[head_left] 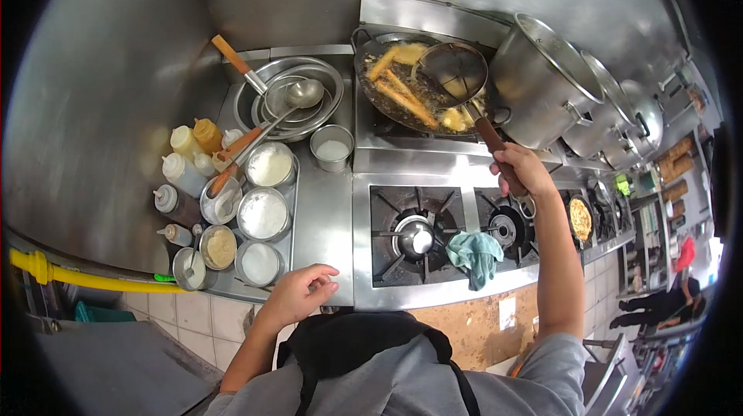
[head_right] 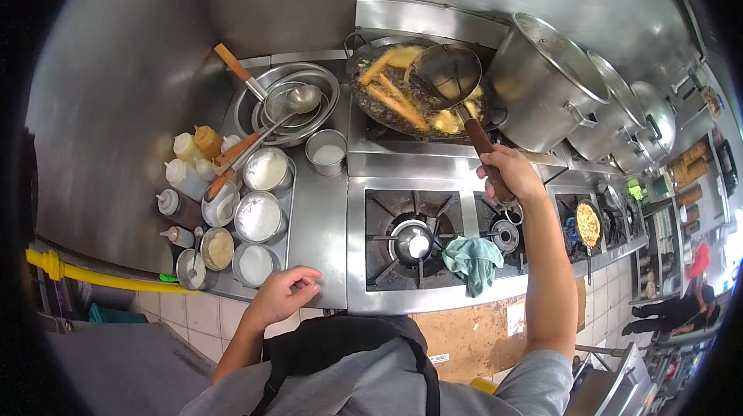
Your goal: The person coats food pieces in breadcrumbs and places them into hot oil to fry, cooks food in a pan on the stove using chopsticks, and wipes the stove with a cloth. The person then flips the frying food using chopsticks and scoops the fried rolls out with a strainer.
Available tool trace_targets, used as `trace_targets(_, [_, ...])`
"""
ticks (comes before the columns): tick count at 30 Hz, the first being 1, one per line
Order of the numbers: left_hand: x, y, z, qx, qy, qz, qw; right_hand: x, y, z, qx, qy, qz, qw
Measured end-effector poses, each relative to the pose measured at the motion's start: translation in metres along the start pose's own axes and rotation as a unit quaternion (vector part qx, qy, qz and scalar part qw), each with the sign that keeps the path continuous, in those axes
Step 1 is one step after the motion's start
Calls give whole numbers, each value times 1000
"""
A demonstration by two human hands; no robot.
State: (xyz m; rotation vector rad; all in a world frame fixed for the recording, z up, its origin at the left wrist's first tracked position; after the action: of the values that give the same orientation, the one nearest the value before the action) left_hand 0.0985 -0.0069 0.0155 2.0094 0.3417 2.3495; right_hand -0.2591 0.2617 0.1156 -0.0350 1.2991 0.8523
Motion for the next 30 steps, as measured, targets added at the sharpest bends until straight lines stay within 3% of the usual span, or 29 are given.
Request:
trace_targets(7, [-1, -19, -10, -42, 26, 1, 999, -9, -3, 8, 4, 18, -127, 992])
trace_targets(12, [22, -68, -27, -153, 16, -39, 987, -2, -24, 20, -13, 12, -238, 971])
trace_targets(15, [27, -102, -28, -190, -43, -39, 980, 4, -22, 74, 4, 90, -316, 944])
trace_targets(17, [26, -131, -25, -226, -48, -31, 972, 20, -13, 125, -1, 114, -331, 937])
trace_targets(21, [16, -196, -20, -291, -31, -29, 956, 91, 9, 254, 48, 60, -336, 939])
trace_targets(24, [-7, -256, -13, -349, -1, -78, 934, 166, 18, 369, 142, -10, -364, 920])
trace_targets(27, [-66, -311, -7, -391, 29, -147, 908, 250, 14, 486, 263, -46, -418, 868])
trace_targets(30, [-103, -358, 16, -448, -23, -303, 841, 349, -8, 607, 402, -81, -486, 772])
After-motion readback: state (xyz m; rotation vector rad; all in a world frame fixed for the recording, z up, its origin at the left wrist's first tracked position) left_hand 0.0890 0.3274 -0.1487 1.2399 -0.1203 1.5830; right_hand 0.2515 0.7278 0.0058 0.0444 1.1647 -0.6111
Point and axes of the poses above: each hand's wrist, its own z-axis away from the middle knuckle, its own y-axis out of the back of the hand, x = y × z, the point moved 9 cm from there along -z, towards the middle knuckle, and after that the axes turned 11 degrees about z, right-handed, at the moved point
